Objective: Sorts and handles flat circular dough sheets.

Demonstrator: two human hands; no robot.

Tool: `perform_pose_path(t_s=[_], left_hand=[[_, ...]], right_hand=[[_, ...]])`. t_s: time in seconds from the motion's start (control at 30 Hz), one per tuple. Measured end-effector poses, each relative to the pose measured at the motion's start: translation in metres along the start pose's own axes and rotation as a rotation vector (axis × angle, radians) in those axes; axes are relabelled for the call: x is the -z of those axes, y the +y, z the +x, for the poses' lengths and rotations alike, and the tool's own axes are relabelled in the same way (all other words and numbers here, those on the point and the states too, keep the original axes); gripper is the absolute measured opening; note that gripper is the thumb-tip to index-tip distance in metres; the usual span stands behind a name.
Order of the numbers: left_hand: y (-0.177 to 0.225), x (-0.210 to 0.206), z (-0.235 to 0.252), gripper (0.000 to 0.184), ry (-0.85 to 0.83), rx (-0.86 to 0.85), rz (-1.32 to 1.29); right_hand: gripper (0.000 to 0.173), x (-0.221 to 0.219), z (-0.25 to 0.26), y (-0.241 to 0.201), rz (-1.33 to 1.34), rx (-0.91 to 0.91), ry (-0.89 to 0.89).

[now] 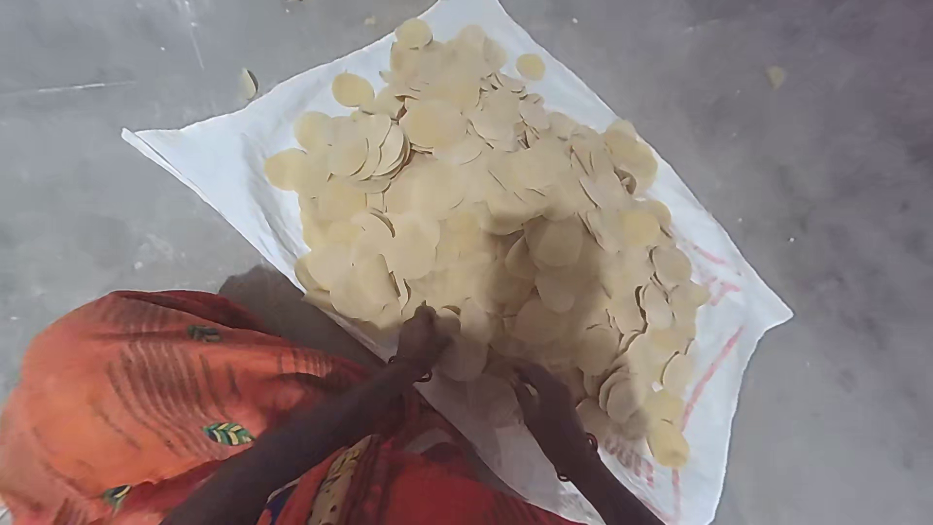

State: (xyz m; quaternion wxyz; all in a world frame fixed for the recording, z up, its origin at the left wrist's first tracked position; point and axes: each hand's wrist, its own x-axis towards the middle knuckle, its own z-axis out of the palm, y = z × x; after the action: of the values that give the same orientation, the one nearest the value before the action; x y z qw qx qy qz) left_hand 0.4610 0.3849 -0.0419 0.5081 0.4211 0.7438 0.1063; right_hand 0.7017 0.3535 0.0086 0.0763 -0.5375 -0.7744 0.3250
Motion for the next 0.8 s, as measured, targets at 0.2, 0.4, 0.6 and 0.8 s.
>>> perform_pose_path(t_s=[0.2, 0.4, 0.6, 0.8], left_hand=[[0.004, 0.013, -0.005, 0.059, 0.046, 0.015, 0.225], [-0.047, 0.099, -0.049, 0.054, 0.194, -0.107, -0.001], [-0.141, 0.178, -0.177, 0.042, 0.719, -0.3, -0.25], [-0.256, 0.217, -0.289, 0.028, 0.849, -0.367, -0.536]], right_hand=[[0.06, -0.099, 0.039, -0.023, -0.258, 0.298, -0.013], [0.073, -0.136, 0.079, 0.004, -0.455, 0.415, -0.049], [0.081, -0.116, 0.068, -0.007, -0.298, 0.406, 0.214], [0.04, -0.06, 0.104, -0.038, -0.227, 0.287, 0.214]])
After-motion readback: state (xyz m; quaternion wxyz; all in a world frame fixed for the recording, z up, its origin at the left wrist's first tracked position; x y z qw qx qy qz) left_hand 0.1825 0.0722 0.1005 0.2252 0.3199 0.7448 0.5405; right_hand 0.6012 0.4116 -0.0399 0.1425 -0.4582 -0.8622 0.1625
